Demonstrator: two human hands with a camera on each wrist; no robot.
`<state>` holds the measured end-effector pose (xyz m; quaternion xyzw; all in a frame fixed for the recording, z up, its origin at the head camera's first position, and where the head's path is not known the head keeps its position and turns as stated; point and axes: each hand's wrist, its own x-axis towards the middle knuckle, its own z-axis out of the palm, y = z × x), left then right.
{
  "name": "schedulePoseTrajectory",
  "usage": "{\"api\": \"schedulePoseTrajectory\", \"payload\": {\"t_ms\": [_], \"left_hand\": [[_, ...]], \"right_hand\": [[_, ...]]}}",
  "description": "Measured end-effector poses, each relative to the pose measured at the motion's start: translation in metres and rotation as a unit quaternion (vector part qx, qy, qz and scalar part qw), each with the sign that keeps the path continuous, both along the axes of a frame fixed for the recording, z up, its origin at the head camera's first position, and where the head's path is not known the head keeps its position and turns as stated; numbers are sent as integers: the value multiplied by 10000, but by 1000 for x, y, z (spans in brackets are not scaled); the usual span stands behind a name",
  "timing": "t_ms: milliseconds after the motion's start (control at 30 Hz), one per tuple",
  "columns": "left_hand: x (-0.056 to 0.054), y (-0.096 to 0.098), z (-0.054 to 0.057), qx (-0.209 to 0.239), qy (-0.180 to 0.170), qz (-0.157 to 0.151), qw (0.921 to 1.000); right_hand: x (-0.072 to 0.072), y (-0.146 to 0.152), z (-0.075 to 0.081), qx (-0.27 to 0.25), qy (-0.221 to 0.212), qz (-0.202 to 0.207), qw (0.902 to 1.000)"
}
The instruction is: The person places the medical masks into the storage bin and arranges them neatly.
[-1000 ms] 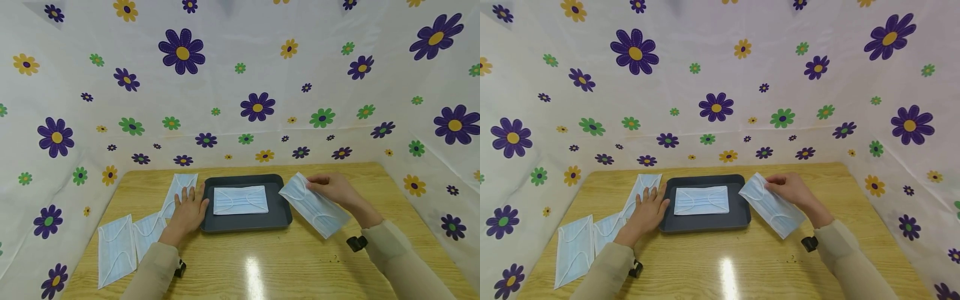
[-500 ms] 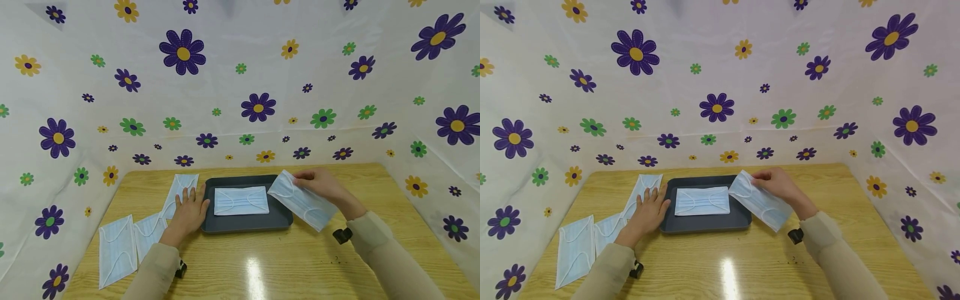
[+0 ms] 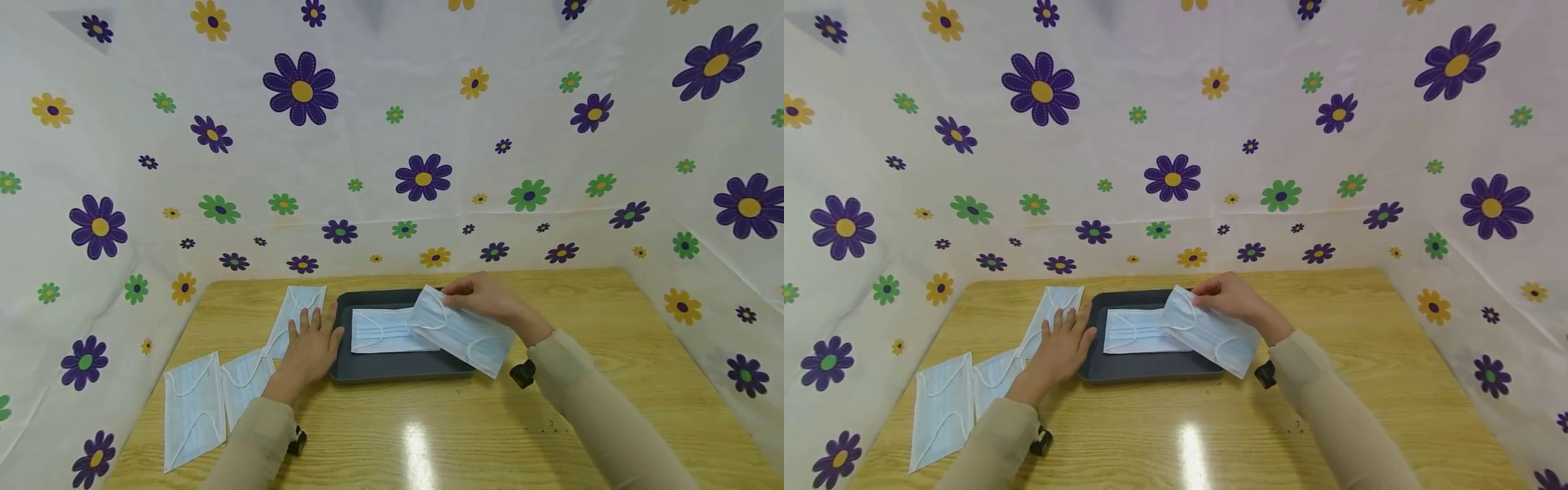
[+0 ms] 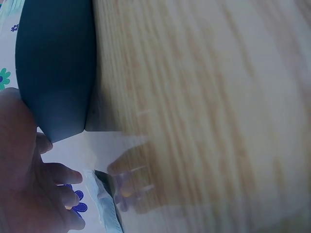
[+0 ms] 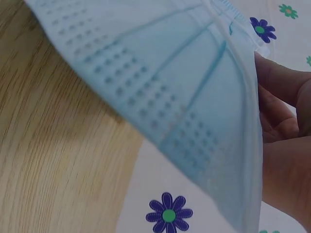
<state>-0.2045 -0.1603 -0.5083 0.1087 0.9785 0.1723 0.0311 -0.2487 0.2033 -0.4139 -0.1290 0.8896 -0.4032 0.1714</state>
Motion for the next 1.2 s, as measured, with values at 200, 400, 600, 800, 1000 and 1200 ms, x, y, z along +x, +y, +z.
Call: {"api": "schedulePoseTrajectory", "payload": {"t_ms": [200,400,600,800,1000,1200], "left_hand": [[-2,1,-1,-28,-26,13,10000],[-1,1,-1,-52,-169,23,9998],[0,1,0,-13,-99,36,9999],[-1,1,-1,-37,-184,40,9998],[-3,1,-3,-37,-205,39,9998],[-4,1,-2,-91,-225,34,9997]], "right_hand": [[-10,-23,-5,-52,118,408,9991],[-19,-46,-10,-25,334,889,9955],[-25,-62,-20,174,626,1353,9887],[-28,-76,-28,439,848,1410,9854],[-28,-85,-35,476,850,1134,9888],[-27,-72,-39,544,842,705,9925]]}}
